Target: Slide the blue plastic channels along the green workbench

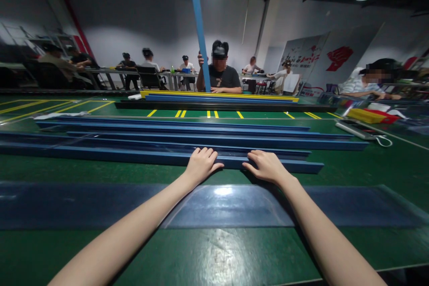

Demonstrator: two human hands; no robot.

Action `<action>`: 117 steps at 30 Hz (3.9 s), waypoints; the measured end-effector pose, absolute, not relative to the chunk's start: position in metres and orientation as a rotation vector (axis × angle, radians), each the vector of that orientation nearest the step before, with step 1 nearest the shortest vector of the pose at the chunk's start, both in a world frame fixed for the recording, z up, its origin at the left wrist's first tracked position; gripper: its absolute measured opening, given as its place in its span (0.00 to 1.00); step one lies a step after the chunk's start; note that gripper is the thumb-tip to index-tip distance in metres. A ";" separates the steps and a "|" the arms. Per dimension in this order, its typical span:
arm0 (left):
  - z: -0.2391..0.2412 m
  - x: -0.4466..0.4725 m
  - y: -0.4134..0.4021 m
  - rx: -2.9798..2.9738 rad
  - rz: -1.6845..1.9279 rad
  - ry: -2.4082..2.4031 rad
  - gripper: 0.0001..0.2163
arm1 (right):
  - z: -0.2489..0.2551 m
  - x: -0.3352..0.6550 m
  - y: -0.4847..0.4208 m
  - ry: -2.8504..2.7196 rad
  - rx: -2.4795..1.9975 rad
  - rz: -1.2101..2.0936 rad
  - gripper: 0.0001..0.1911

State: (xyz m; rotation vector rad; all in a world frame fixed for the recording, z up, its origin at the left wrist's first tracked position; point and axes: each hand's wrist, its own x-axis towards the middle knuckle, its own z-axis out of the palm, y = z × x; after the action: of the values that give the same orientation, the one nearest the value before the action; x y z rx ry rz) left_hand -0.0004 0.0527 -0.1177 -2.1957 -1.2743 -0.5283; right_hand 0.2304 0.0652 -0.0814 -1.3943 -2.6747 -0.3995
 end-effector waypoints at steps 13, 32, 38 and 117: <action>-0.118 0.000 0.053 -2.198 -0.533 -1.271 0.17 | -0.083 0.231 0.067 -2.679 -1.383 -0.364 0.18; -0.117 0.000 0.051 -2.199 -0.521 -1.280 0.17 | -0.083 0.231 0.067 -2.668 -1.337 -0.377 0.18; -0.117 0.000 0.051 -2.202 -0.529 -1.282 0.16 | -0.083 0.231 0.067 -2.665 -1.360 -0.352 0.17; -0.117 0.001 0.052 -2.257 -0.517 -1.305 0.17 | -0.086 0.231 0.068 -2.658 -1.348 -0.167 0.19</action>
State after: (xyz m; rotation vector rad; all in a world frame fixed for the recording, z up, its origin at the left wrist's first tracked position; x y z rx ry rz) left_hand 0.0005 0.0516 -0.1170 -2.2572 -1.3049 -0.5166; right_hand 0.2313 0.0679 -0.0859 -1.3479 -2.6576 -0.1670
